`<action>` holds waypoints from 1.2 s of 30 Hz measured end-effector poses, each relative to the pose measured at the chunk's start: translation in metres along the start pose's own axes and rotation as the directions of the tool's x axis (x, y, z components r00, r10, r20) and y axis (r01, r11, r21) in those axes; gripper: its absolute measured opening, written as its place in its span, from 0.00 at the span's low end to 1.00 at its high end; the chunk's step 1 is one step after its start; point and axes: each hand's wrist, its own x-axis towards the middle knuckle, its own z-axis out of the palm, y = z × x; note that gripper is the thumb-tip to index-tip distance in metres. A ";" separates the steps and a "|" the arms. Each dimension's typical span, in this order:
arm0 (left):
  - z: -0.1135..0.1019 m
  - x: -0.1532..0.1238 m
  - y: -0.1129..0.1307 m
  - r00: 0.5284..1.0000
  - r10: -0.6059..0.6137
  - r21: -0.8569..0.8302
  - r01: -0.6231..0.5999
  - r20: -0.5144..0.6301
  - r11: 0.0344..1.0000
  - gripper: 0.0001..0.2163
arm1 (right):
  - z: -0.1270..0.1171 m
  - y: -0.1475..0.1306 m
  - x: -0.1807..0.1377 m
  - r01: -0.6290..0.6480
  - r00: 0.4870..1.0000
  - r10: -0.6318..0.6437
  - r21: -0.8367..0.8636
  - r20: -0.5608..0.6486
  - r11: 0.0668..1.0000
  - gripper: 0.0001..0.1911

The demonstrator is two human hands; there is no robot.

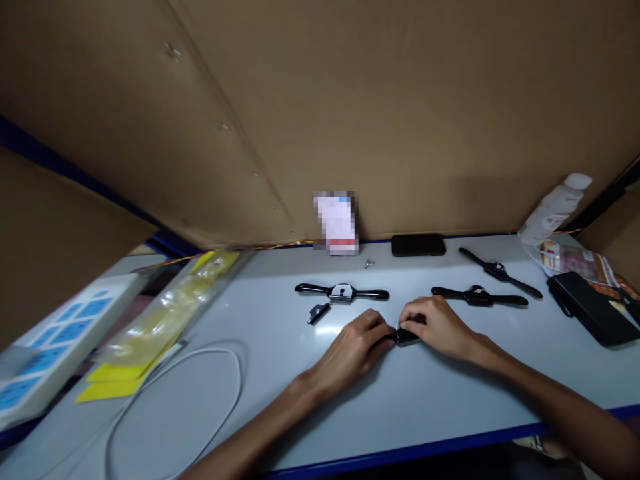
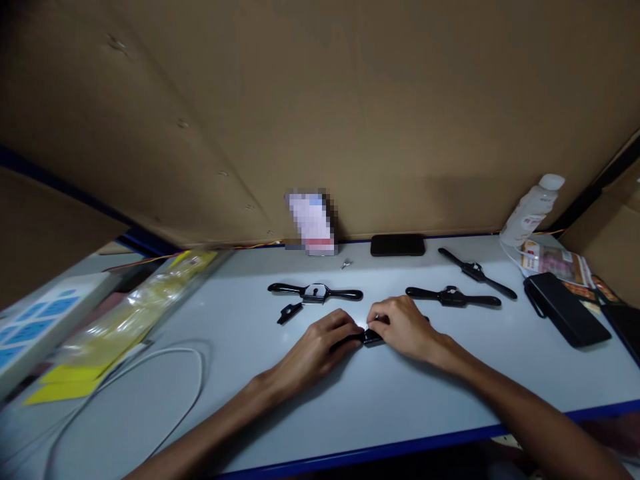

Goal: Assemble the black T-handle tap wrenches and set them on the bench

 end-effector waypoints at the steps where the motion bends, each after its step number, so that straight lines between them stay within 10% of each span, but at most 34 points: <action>1: 0.000 0.000 0.000 1.000 0.002 -0.001 -0.002 0.000 1.000 0.08 | 0.001 -0.001 0.000 -0.043 0.999 0.043 0.023 -0.004 0.999 0.08; 15: -0.003 0.000 0.002 1.000 -0.003 -0.027 0.003 0.005 1.000 0.07 | -0.007 -0.002 -0.012 0.203 0.979 -0.181 -0.316 0.098 0.927 0.14; 22: -0.004 0.000 0.002 1.000 -0.010 -0.040 0.011 0.008 0.999 0.08 | -0.009 -0.006 -0.011 0.140 0.990 -0.137 -0.435 0.037 0.889 0.14; 28: -0.003 0.000 0.002 0.999 -0.025 -0.025 0.026 0.037 0.999 0.08 | -0.016 0.000 -0.010 0.123 0.992 -0.114 -0.188 0.058 0.975 0.14; 36: 0.000 -0.001 -0.003 0.999 -0.025 0.007 0.025 0.026 1.000 0.11 | -0.021 0.003 -0.013 0.026 0.998 0.004 -0.470 0.064 0.882 0.15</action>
